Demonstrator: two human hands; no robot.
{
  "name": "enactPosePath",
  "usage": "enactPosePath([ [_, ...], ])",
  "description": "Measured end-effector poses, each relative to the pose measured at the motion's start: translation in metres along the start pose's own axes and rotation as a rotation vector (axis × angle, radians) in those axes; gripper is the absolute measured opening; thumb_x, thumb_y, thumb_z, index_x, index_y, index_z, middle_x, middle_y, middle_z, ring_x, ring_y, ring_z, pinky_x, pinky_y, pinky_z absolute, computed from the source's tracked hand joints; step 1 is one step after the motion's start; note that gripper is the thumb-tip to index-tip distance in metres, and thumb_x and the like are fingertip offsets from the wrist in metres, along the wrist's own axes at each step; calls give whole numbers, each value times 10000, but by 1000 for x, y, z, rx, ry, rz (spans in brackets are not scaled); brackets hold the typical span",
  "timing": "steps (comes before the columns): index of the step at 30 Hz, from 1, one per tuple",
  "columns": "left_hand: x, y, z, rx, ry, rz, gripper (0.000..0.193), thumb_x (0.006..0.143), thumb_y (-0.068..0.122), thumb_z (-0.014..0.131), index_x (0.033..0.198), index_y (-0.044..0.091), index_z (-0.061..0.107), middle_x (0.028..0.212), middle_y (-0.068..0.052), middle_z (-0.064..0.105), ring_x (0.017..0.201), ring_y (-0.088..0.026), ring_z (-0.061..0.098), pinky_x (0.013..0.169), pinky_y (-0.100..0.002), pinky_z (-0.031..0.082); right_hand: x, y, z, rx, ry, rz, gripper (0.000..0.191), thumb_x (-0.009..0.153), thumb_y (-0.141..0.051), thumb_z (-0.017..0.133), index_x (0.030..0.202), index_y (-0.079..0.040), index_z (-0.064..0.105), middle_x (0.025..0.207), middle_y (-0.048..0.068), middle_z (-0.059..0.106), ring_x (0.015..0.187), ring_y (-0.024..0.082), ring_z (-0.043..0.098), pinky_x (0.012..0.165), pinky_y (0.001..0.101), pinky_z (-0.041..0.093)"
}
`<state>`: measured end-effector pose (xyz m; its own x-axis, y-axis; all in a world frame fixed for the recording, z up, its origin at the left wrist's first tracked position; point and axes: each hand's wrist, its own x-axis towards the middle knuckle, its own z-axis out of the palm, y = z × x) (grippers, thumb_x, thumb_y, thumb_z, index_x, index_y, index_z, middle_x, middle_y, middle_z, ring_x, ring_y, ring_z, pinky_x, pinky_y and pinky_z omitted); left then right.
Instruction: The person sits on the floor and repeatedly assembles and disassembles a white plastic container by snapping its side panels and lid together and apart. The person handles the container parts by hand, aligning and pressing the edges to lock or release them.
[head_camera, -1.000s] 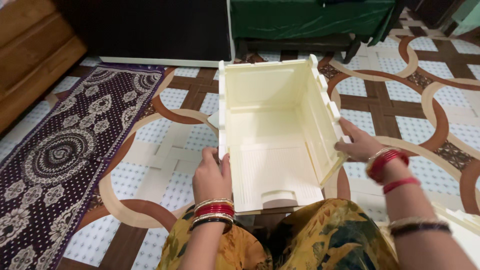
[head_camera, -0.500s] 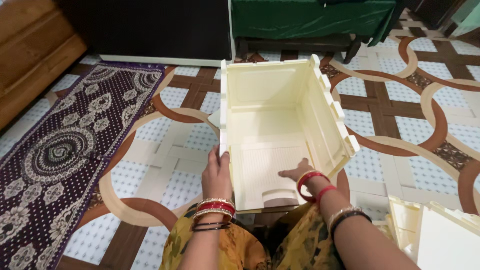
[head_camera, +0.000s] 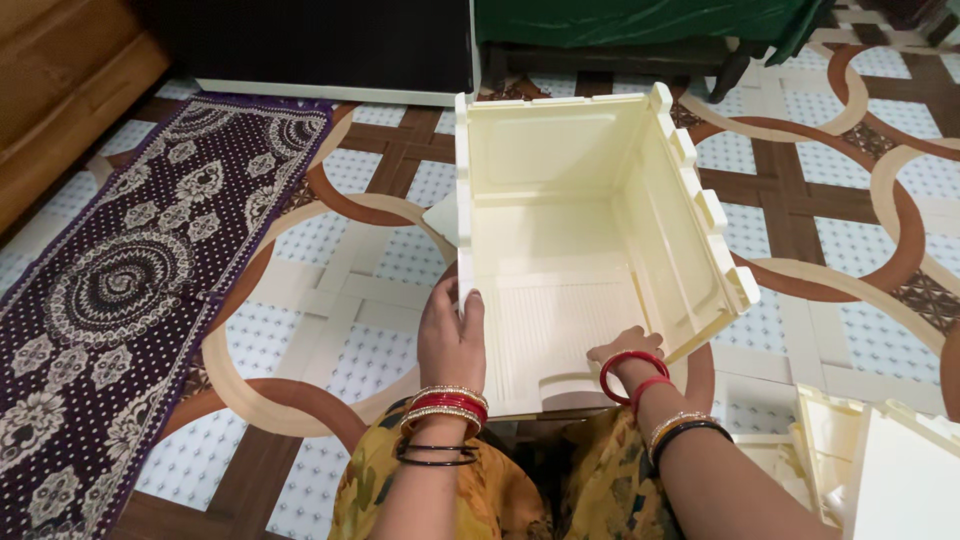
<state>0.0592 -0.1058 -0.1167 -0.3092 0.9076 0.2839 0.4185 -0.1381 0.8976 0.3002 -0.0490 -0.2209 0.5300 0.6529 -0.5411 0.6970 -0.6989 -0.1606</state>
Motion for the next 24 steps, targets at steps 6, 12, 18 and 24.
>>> enactPosePath([
  [6,0,-1,2,50,-19,-40,407,981,330,561,1236,15,601,1168,-184,699,1092,-335,672,938,-434,514,1,-2,16,84,123,194,1014,681,-453,877,1471,-44,391,1486,234,337,1428,414,316,1076,511,471],
  [12,1,5,1,41,-86,-149,460,978,388,531,1272,36,574,1221,-172,671,1084,-322,677,908,-429,529,-3,5,23,239,139,200,1078,691,-355,861,1534,-63,254,1500,253,270,1427,417,286,1034,573,490],
  [18,1,3,2,108,-120,-183,498,971,433,507,1288,55,578,1250,-164,657,1097,-335,665,913,-439,531,-23,2,25,573,142,448,1168,705,-393,895,1531,-16,161,1486,278,245,1363,441,362,1009,557,491],
  [24,2,-4,9,129,-128,-186,528,983,459,496,1311,51,566,1286,-171,628,1134,-359,644,931,-454,519,-22,14,30,1076,248,631,1037,724,-278,888,1432,-3,181,1503,270,211,1186,427,535,806,547,598],
])
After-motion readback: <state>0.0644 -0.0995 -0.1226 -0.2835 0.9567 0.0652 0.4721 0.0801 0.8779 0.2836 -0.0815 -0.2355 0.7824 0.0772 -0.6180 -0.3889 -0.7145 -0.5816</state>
